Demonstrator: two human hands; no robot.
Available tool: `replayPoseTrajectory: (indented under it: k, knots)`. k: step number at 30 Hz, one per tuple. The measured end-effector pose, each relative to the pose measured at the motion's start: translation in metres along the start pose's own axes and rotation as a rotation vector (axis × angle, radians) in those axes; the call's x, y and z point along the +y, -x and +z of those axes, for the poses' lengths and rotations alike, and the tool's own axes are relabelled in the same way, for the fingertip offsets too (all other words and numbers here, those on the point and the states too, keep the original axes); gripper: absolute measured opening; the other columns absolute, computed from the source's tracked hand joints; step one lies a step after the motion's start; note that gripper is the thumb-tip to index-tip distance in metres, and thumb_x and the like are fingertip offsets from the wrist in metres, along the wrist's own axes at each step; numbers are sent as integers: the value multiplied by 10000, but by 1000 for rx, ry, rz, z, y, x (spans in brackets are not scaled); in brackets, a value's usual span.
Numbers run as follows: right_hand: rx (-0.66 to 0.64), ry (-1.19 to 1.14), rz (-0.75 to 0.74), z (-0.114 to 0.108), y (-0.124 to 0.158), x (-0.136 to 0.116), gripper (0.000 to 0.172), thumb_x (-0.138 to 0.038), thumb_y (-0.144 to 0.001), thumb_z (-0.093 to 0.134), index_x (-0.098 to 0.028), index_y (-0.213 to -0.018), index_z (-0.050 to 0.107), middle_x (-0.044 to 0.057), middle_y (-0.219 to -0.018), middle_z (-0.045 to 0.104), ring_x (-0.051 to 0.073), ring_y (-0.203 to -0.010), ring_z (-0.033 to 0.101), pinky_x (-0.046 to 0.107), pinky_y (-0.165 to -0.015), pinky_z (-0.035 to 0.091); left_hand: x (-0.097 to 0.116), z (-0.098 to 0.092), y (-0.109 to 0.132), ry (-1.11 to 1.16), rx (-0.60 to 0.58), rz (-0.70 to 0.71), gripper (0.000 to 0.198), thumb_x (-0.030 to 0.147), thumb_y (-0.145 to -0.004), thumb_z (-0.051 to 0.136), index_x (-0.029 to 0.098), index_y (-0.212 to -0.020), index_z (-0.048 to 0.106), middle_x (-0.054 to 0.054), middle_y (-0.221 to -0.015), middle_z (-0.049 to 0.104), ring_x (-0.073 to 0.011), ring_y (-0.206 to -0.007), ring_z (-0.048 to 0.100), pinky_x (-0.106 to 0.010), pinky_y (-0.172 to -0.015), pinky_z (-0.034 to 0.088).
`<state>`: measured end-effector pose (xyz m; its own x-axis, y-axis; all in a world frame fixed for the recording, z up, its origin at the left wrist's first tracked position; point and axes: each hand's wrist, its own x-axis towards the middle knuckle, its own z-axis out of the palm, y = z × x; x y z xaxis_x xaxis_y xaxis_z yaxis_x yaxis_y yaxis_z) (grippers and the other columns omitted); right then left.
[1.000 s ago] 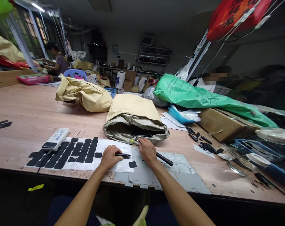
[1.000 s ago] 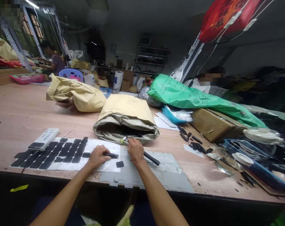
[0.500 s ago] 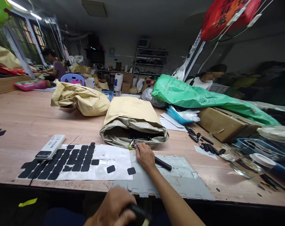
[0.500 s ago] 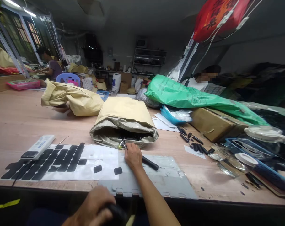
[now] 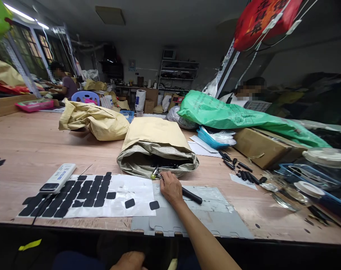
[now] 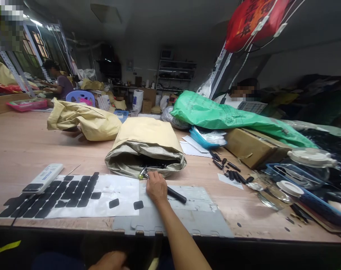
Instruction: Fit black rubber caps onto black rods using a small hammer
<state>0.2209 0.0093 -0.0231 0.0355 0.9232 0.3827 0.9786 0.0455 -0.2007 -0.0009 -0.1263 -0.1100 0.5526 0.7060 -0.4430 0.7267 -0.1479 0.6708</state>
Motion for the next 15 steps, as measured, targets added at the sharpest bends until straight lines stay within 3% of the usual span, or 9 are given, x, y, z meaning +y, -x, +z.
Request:
replayPoseTrajectory:
  k: [3, 5, 8, 10, 12, 15]
  knots:
    - [-6, -1, 5, 0, 0, 0, 224, -209, -891, 503, -215, -1077, 627, 51, -1000, 612, 199, -933, 517, 294, -828, 347, 42, -30, 7, -59, -298, 172, 173, 350, -789, 625, 289, -856, 772, -7, -746, 709, -217, -739, 669, -308, -703, 498]
    - [-6, 4, 6, 0, -1, 0, 223, -208, -890, 500, -215, -1076, 623, 50, -1002, 608, 198, -929, 516, 297, -827, 344, 74, -60, 13, 107, -437, 356, 200, 391, -786, 661, 262, -894, 769, 13, -747, 692, -175, -707, 638, -267, -673, 485]
    - [-17, 31, 6, 1, -1, -1, 205, -210, -885, 504, -210, -1056, 619, 53, -996, 602, 195, -917, 517, 301, -804, 340, 112, -108, 14, 456, -443, 351, 349, 447, -763, 694, 204, -1007, 753, -3, -773, 681, -145, -675, 615, -234, -613, 484]
    - [-27, 61, 7, 1, -2, -2, 178, -216, -885, 507, -204, -1024, 619, 56, -987, 598, 194, -907, 519, 303, -785, 334, 125, -132, 6, 509, -220, 339, 342, 430, -786, 676, 165, -990, 744, -18, -775, 679, -137, -683, 605, -226, -611, 475]
    - [-28, 80, 7, 2, -3, -3, 159, -217, -888, 505, -199, -997, 620, 58, -982, 596, 195, -907, 523, 304, -777, 330, 128, -143, -8, 423, 116, 319, 277, 380, -805, 654, 150, -935, 737, -19, -753, 676, -130, -679, 588, -227, -627, 463]
    - [-18, 82, 2, 3, -3, -3, 150, -213, -889, 504, -196, -981, 621, 60, -979, 598, 199, -918, 529, 306, -778, 329, 115, -136, -29, 203, 546, 279, 207, 337, -821, 632, 162, -868, 732, -10, -691, 659, -127, -630, 555, -241, -626, 443]
